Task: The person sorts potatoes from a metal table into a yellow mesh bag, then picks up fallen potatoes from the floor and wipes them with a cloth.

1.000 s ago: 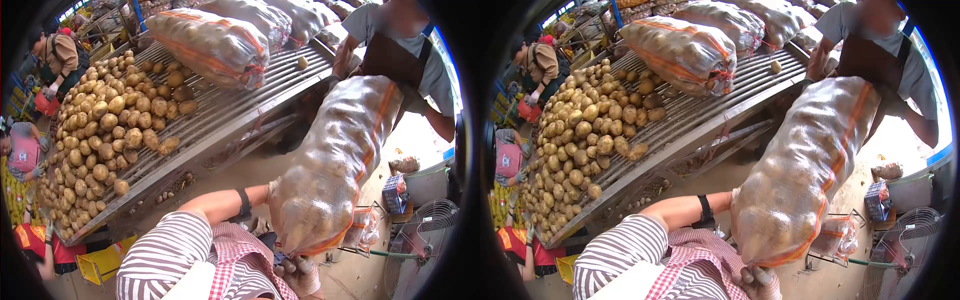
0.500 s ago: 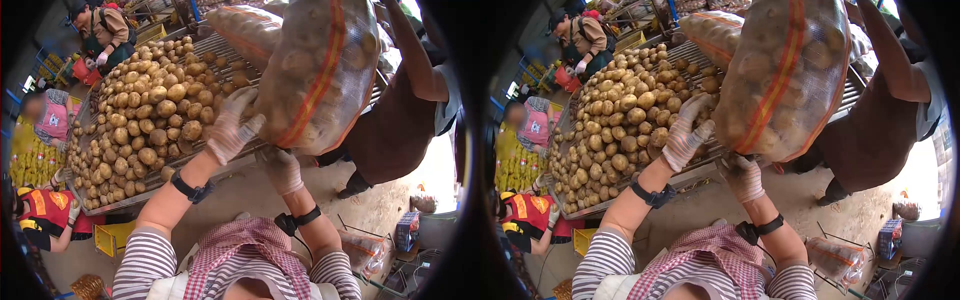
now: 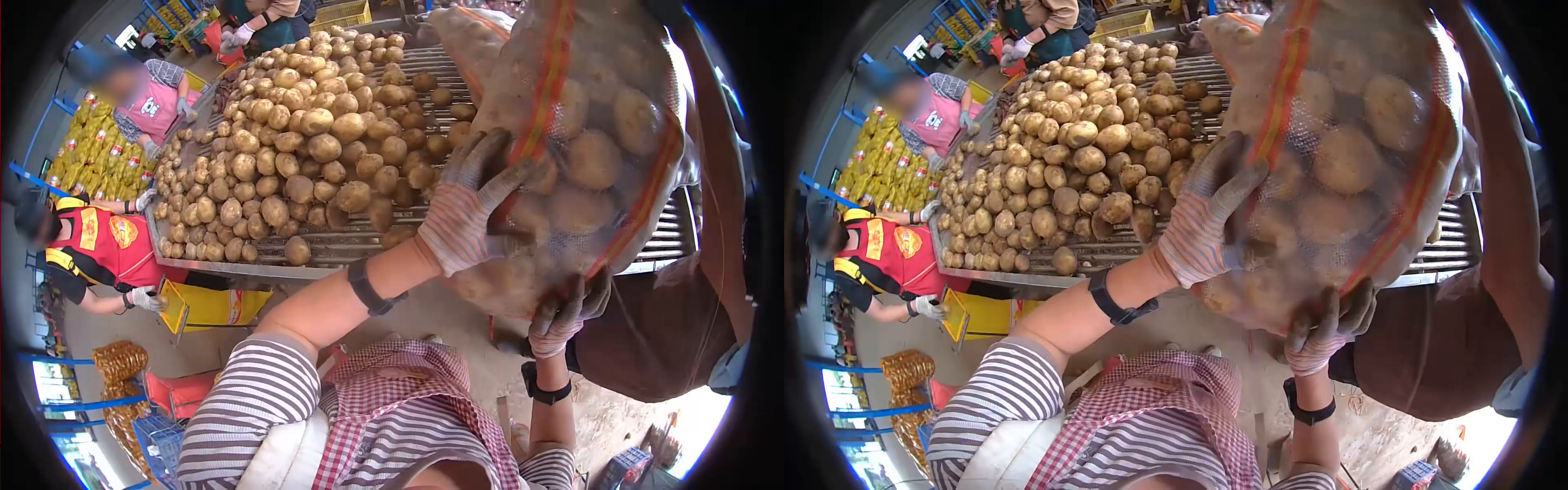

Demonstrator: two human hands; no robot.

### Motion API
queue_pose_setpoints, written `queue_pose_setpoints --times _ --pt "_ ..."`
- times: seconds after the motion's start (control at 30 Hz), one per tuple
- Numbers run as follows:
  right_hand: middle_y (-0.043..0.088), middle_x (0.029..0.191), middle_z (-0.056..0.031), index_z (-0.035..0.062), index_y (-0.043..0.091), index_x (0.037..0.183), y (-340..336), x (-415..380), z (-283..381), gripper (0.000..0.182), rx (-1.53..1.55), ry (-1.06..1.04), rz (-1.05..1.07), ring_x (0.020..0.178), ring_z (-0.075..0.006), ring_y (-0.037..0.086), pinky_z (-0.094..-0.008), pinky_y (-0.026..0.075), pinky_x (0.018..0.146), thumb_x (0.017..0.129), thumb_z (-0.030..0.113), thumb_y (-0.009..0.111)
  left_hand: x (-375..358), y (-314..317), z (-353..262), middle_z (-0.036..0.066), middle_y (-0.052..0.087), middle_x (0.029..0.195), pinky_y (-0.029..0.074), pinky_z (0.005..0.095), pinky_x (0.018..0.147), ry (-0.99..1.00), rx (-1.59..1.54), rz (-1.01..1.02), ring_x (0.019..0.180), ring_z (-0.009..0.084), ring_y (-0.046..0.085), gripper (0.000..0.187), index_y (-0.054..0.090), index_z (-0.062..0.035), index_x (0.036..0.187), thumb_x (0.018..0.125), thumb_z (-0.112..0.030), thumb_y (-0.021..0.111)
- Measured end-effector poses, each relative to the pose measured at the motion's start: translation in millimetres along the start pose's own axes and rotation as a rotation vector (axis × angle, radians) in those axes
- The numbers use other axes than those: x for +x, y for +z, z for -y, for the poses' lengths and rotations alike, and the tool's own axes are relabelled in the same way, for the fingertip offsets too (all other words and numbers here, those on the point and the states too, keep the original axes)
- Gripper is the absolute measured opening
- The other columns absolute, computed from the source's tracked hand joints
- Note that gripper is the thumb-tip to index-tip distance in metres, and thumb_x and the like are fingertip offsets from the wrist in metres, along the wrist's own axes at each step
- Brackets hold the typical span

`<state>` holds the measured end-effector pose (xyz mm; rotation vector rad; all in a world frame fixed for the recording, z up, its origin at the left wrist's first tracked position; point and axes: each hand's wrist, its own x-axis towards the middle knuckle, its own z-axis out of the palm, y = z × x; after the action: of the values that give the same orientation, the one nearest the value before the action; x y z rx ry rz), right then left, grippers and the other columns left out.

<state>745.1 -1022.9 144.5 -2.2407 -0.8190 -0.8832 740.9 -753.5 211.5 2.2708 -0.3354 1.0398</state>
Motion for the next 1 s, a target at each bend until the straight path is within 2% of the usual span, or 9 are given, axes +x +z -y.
queue_pose_setpoints --times 0.17,0.23,0.33,0.43,0.5,0.57,0.63,0.77,1.0 --pt "0.025 0.159 -0.0314 0.0079 0.048 0.145 16 13 22 0.05 -0.017 -0.094 -0.088 0.146 -0.0506 0.026 -0.0602 0.027 0.116 0.105 0.037 0.042 -2 -3 13 0.029 0.037 0.154 0.034 0.0562 0.114 -0.014 -0.007 -0.005 0.139 0.0495 0.04 0.096 0.046 -0.0201 0.152 0.073 -0.062 0.081" --pt "0.02 0.161 -0.0314 0.009 0.046 0.147 17 8 17 0.051 -0.002 -0.087 -0.089 0.147 -0.0504 0.024 -0.0599 0.025 0.117 0.105 0.039 0.042 -6 -7 30 0.024 0.049 0.146 0.038 0.0505 0.113 -0.009 -0.228 -0.052 0.136 0.0441 0.045 0.077 0.056 -0.0173 0.143 0.078 -0.05 0.081" --pt "0.019 0.161 -0.0315 0.0103 0.043 0.149 17 10 15 0.052 -0.053 -0.116 -0.072 0.148 -0.0496 0.023 -0.0592 0.024 0.117 0.106 0.04 0.042 -1 -74 129 0.015 0.065 0.128 0.044 0.0475 0.107 0.05 0.183 0.179 0.126 0.0378 0.055 0.036 0.071 -0.0117 0.115 0.087 -0.034 0.075" --pt "0.015 0.16 -0.0351 0.0107 0.044 0.144 20 11 27 0.053 -0.089 -0.095 -0.049 0.147 -0.0545 0.019 -0.0699 0.02 0.114 0.106 0.047 0.04 6 -143 238 0.016 0.057 0.142 0.04 0.0481 0.112 -0.261 0.887 0.338 0.134 0.0369 0.048 0.058 0.064 -0.0209 0.134 0.092 -0.06 0.06" --pt "0.013 0.164 -0.0286 0.0115 0.041 0.15 23 21 47 0.051 -0.136 -0.057 -0.057 0.15 -0.0468 0.021 -0.0578 0.023 0.119 0.108 0.04 0.042 15 -169 273 0.016 0.053 0.147 0.041 0.0472 0.112 -0.517 0.776 0.589 0.134 0.0376 0.049 0.065 0.059 -0.0233 0.142 0.09 -0.062 0.062" --pt "0.014 0.162 -0.03 0.0114 0.042 0.147 30 15 56 0.053 -0.179 -0.011 -0.052 0.149 -0.05 0.019 -0.0638 0.021 0.117 0.107 0.045 0.04 6 -164 299 0.016 0.057 0.143 0.043 0.0461 0.11 -0.614 0.734 0.862 0.129 0.0368 0.055 0.069 0.058 -0.0207 0.142 0.087 -0.062 0.065" --pt "0.015 0.161 -0.0314 0.0112 0.043 0.144 39 15 66 0.055 -0.218 0.043 -0.057 0.149 -0.0532 0.017 -0.0698 0.02 0.114 0.106 0.05 0.038 14 -162 291 0.017 0.069 0.124 0.051 0.0454 0.1 -0.529 0.73 0.937 0.116 0.0356 0.064 0.076 0.058 -0.0163 0.141 0.081 -0.062 0.071" --pt "0.016 0.159 -0.033 0.0084 0.047 0.141 53 21 96 0.057 -0.286 0.047 -0.059 0.148 -0.0532 0.017 -0.0692 0.02 0.115 0.105 0.051 0.041 28 -156 289 0.018 0.07 0.12 0.054 0.0464 0.094 -0.428 0.803 1.179 0.113 0.036 0.066 0.09 0.053 -0.0133 0.143 0.074 -0.065 0.077" --pt "0.019 0.158 -0.0349 0.0042 0.049 0.143 66 32 122 0.054 -0.374 0.054 -0.095 0.148 -0.0521 0.021 -0.0591 0.022 0.119 0.104 0.041 0.048 54 -166 308 0.018 0.066 0.131 0.05 0.0434 0.101 -0.406 0.582 1.302 0.121 0.0346 0.063 0.097 0.054 -0.0176 0.145 0.063 -0.061 0.084"
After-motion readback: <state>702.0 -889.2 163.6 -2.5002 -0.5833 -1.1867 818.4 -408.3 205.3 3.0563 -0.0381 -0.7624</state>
